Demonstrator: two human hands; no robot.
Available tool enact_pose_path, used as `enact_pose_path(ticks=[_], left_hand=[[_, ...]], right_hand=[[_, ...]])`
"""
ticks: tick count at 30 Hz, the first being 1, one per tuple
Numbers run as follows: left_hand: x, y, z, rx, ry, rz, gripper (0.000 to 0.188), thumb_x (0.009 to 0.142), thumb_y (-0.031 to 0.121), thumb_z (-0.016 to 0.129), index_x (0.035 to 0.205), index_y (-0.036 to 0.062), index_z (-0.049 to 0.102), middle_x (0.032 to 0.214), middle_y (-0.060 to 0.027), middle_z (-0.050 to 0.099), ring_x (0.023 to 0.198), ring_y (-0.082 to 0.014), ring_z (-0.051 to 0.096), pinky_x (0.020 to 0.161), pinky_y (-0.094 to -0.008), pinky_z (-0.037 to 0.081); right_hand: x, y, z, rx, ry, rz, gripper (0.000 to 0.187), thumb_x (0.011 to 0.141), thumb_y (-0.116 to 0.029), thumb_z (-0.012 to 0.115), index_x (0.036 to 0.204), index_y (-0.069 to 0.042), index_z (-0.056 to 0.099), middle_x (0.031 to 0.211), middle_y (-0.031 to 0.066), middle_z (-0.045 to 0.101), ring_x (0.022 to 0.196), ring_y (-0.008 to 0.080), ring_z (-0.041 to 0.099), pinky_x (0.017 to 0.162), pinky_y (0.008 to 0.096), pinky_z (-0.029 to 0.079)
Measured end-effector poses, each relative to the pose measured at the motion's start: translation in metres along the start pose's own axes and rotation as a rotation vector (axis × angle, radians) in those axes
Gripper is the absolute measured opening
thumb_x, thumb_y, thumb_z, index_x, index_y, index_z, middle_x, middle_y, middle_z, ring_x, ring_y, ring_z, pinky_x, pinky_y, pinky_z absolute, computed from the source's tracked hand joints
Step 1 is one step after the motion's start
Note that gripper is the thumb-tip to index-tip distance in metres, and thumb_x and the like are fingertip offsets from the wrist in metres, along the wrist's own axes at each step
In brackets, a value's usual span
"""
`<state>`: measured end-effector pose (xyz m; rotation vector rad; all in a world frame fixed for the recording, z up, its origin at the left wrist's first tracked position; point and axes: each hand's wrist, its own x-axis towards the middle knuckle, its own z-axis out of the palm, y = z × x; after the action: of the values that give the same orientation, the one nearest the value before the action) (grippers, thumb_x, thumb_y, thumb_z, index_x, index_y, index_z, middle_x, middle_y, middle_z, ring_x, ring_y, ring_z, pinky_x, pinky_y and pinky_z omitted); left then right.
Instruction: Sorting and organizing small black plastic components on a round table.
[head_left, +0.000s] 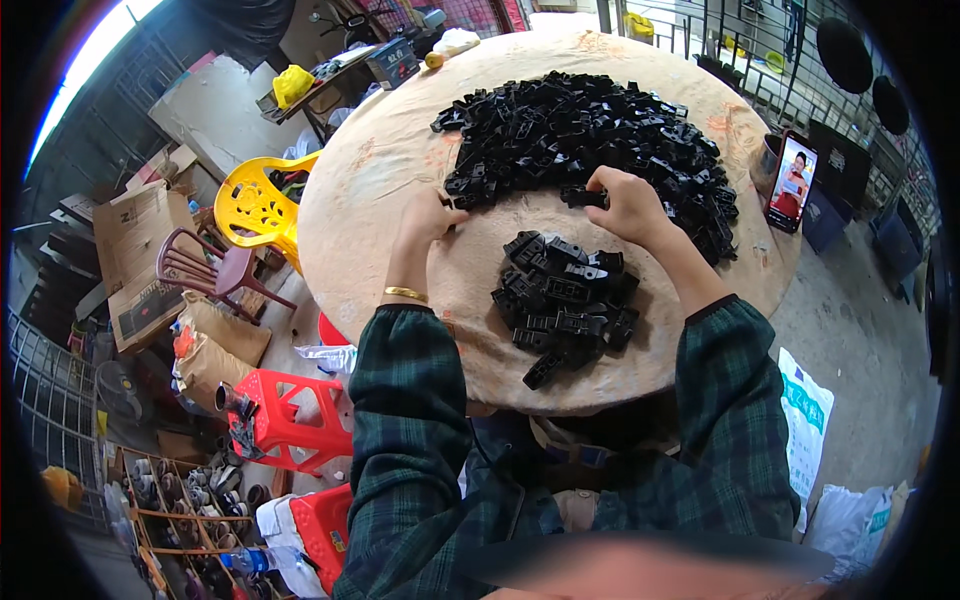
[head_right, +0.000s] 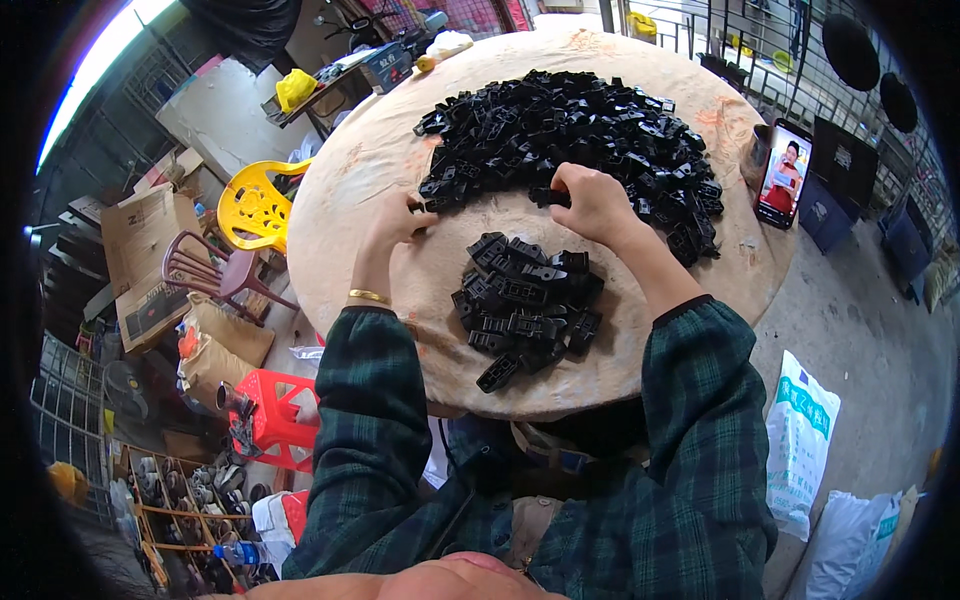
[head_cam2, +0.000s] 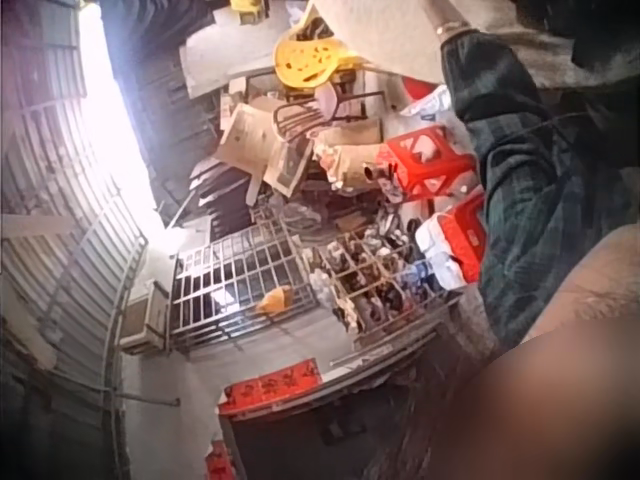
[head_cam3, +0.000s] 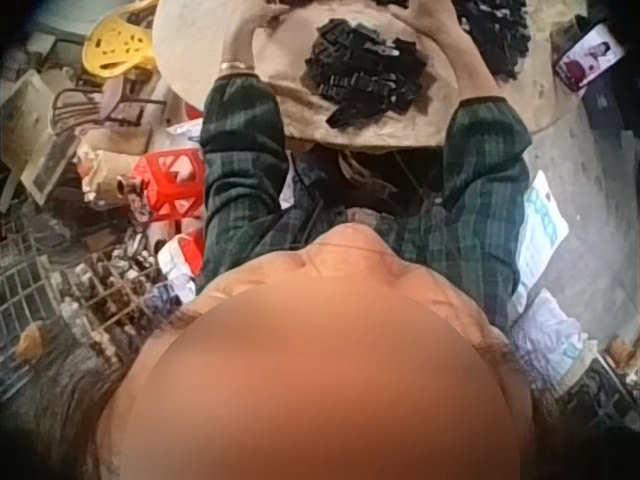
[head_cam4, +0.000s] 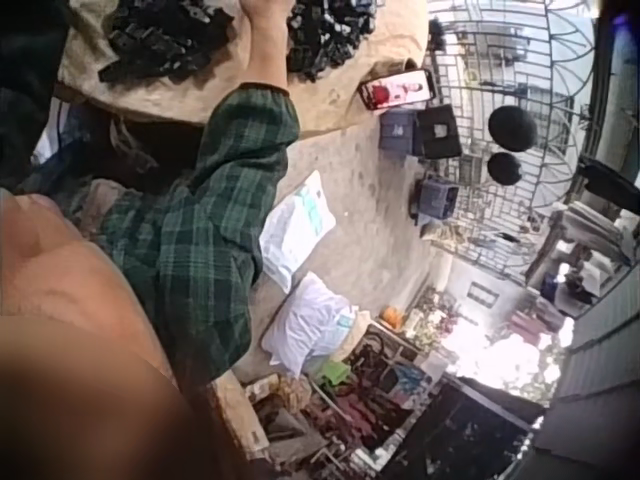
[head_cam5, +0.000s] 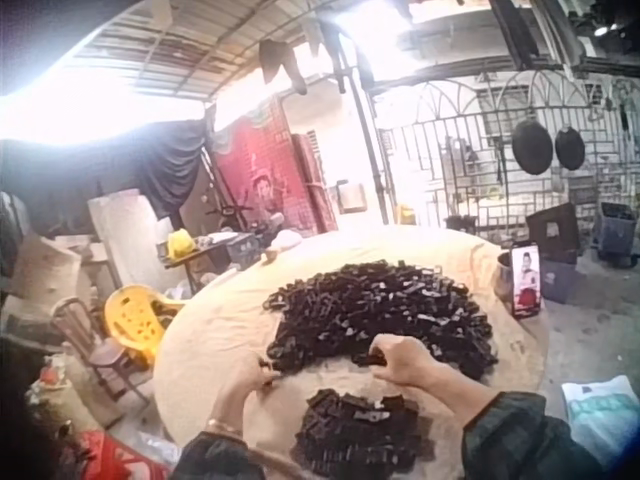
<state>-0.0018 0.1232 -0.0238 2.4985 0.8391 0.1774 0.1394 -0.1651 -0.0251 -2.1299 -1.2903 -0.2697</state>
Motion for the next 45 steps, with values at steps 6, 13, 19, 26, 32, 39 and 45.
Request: enact_pose_path(ticks=[6, 13, 19, 26, 32, 39, 45], left_hand=[[-0.01, 0.016, 0.002, -0.016, 0.258, 0.16, 0.031, 0.068, 0.007, 0.066, 0.096, -0.0044, 0.059, 0.072, -0.0107, 0.063, 0.066, -0.0174, 0.062, 0.062, -0.029, 0.05], [-0.063, 0.094, 0.027, -0.414, -0.052, 0.529, 0.03, 0.074, 0.006, 0.065, 0.102, -0.0016, 0.058, 0.091, -0.0087, 0.064, 0.081, -0.0109, 0.06, 0.072, -0.0251, 0.049], [-0.058, 0.097, 0.039, -0.983, -0.204, 0.492, 0.025, 0.084, 0.01, 0.064, 0.105, -0.0026, 0.058, 0.09, -0.0041, 0.063, 0.08, -0.0102, 0.059, 0.073, -0.0227, 0.049], [-0.057, 0.095, 0.034, -1.537, -0.438, 0.302, 0.027, 0.093, 0.02, 0.054, 0.11, -0.0015, 0.058, 0.089, -0.0061, 0.064, 0.077, -0.0147, 0.063, 0.069, -0.0258, 0.052], [-0.052, 0.091, 0.034, -1.325, -0.514, 0.218, 0.028, 0.093, 0.026, 0.054, 0.103, 0.0005, 0.062, 0.084, -0.0072, 0.065, 0.065, -0.0149, 0.062, 0.056, -0.0231, 0.051], [-0.049, 0.084, 0.033, -1.117, -0.495, 0.218, 0.033, 0.091, 0.031, 0.057, 0.099, 0.0002, 0.063, 0.085, -0.0047, 0.064, 0.068, -0.0135, 0.062, 0.06, -0.0241, 0.052], [-0.072, 0.103, 0.025, -1.105, -0.514, 0.286, 0.035, 0.089, 0.023, 0.06, 0.112, -0.0028, 0.057, 0.095, -0.0082, 0.065, 0.083, -0.0147, 0.065, 0.074, -0.0248, 0.053]], right_hand=[[0.002, -0.004, 0.001, 0.295, 0.057, 0.054, 0.024, 0.073, -0.01, 0.071, 0.093, -0.001, 0.059, 0.082, 0.0091, 0.065, 0.071, 0.0141, 0.062, 0.065, 0.0274, 0.05], [-0.002, -0.028, -0.003, 0.716, 0.055, -0.026, 0.024, 0.081, -0.003, 0.066, 0.105, 0.0, 0.061, 0.089, 0.0055, 0.065, 0.08, 0.0084, 0.061, 0.07, 0.0233, 0.051], [0.0, -0.025, -0.001, 0.825, 0.081, 0.012, 0.023, 0.081, -0.007, 0.067, 0.103, 0.0, 0.062, 0.088, 0.0088, 0.066, 0.078, 0.0119, 0.061, 0.072, 0.0247, 0.052], [-0.004, -0.032, -0.006, 0.439, 0.215, -0.258, 0.024, 0.078, -0.001, 0.065, 0.102, -0.004, 0.062, 0.095, 0.0071, 0.063, 0.086, 0.0184, 0.062, 0.072, 0.0291, 0.051], [-0.006, -0.039, -0.015, 0.117, 0.289, -0.52, 0.027, 0.073, -0.004, 0.068, 0.1, -0.006, 0.062, 0.095, 0.0067, 0.061, 0.088, 0.0252, 0.059, 0.072, 0.0317, 0.051], [-0.004, -0.043, -0.011, -0.102, 0.318, -0.65, 0.024, 0.075, -0.007, 0.063, 0.098, -0.005, 0.062, 0.093, 0.005, 0.06, 0.082, 0.0228, 0.058, 0.069, 0.0315, 0.05], [-0.007, -0.041, -0.009, -0.191, 0.297, -0.569, 0.023, 0.073, -0.005, 0.064, 0.096, -0.004, 0.062, 0.09, 0.0054, 0.06, 0.081, 0.0219, 0.058, 0.067, 0.0305, 0.05]])
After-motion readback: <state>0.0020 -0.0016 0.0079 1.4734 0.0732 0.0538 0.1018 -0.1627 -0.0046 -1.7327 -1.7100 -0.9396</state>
